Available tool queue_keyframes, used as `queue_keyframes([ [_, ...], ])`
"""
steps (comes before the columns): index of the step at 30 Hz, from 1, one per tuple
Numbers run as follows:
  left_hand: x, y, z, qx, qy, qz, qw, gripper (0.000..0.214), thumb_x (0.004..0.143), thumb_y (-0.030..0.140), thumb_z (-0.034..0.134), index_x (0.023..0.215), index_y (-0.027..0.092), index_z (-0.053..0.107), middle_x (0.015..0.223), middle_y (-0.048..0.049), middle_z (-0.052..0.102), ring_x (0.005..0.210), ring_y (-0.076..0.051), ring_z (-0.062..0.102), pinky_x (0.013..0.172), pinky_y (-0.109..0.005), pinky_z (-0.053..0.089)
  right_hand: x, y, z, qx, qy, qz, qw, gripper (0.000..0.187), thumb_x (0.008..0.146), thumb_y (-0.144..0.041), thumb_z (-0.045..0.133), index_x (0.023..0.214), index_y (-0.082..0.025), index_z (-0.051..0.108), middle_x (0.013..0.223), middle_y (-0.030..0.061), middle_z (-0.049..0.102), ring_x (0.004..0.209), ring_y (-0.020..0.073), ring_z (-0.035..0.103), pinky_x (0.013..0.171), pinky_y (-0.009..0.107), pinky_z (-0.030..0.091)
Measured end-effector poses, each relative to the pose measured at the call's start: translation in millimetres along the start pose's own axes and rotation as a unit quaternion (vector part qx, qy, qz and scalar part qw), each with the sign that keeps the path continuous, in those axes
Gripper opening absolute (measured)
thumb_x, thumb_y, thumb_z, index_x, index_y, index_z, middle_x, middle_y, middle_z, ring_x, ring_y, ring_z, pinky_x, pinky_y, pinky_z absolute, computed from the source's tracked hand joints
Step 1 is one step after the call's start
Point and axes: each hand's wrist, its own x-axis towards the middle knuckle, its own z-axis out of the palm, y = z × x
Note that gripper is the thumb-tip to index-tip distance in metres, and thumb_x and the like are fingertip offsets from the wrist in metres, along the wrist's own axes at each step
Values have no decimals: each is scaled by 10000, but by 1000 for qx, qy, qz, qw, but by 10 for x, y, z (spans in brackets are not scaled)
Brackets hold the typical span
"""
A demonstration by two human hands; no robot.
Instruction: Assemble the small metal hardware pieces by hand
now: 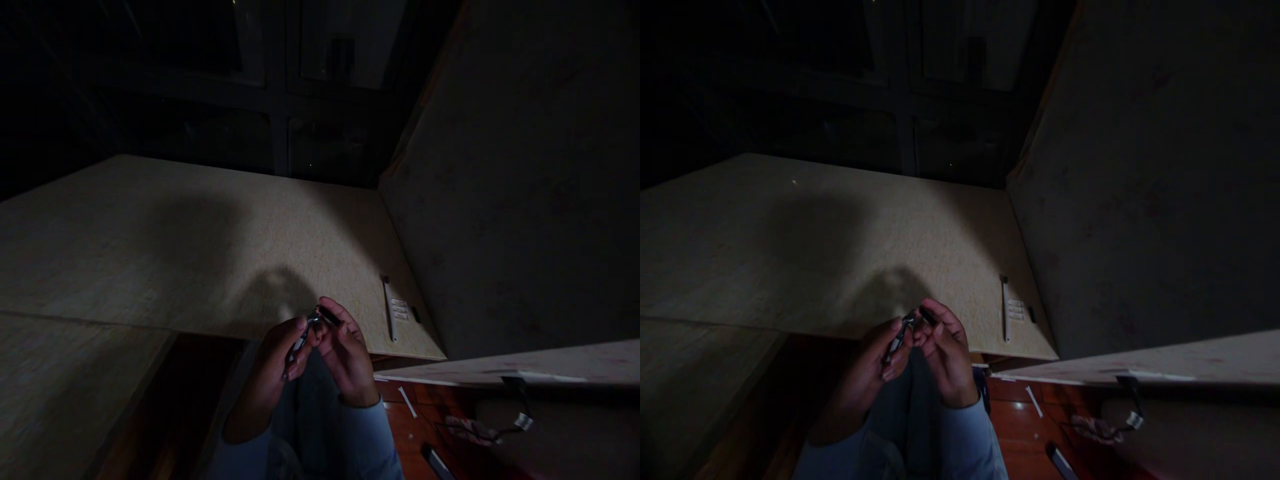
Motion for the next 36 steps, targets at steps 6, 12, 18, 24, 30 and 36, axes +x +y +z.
queue_keyframes([
  [6,-66,17,-10,37,6,20,999,578,803,672,642,764,102,558,486,34,355,396,-45,270,403,-192,200,-28,-4,64,-35,-9,-9,999,400,823,-354,764,1197,-221,718,1069,82,692,753,92,639,761,213,520],
  [12,-125,42,-17,92,3,60,994,563,870,645,576,745,97,568,503,16,361,430,-59,302,437,-216,229,-55,-21,137,-45,-20,-25,998,377,831,-318,760,1194,-223,721,1186,87,671,801,76,641,809,191,522],
  [18,-139,61,-7,107,10,63,992,554,842,638,604,703,104,559,478,12,351,423,-66,295,432,-218,207,-57,-48,182,-48,-25,-24,998,379,818,-333,769,1181,-232,726,1160,96,679,744,84,638,755,208,522],
  [24,-125,53,-5,131,14,68,989,598,831,682,593,684,103,554,493,-1,372,427,-67,302,431,-223,199,-58,-62,190,-47,-15,-20,999,380,806,-333,779,1170,-233,732,1164,91,678,742,78,624,745,191,514],
  [30,-143,87,48,131,-1,71,989,635,804,730,596,655,122,489,508,7,346,450,-65,292,444,-226,192,-54,-88,180,-38,-32,-16,999,367,825,-304,763,1184,-237,725,1175,73,672,733,45,607,725,139,502],
  [36,-144,95,73,137,0,78,987,604,819,694,602,669,114,524,510,6,346,451,-69,294,440,-224,198,-68,-99,162,-45,-34,-16,998,372,828,-311,758,1192,-248,722,1171,74,671,771,62,618,749,157,514],
])
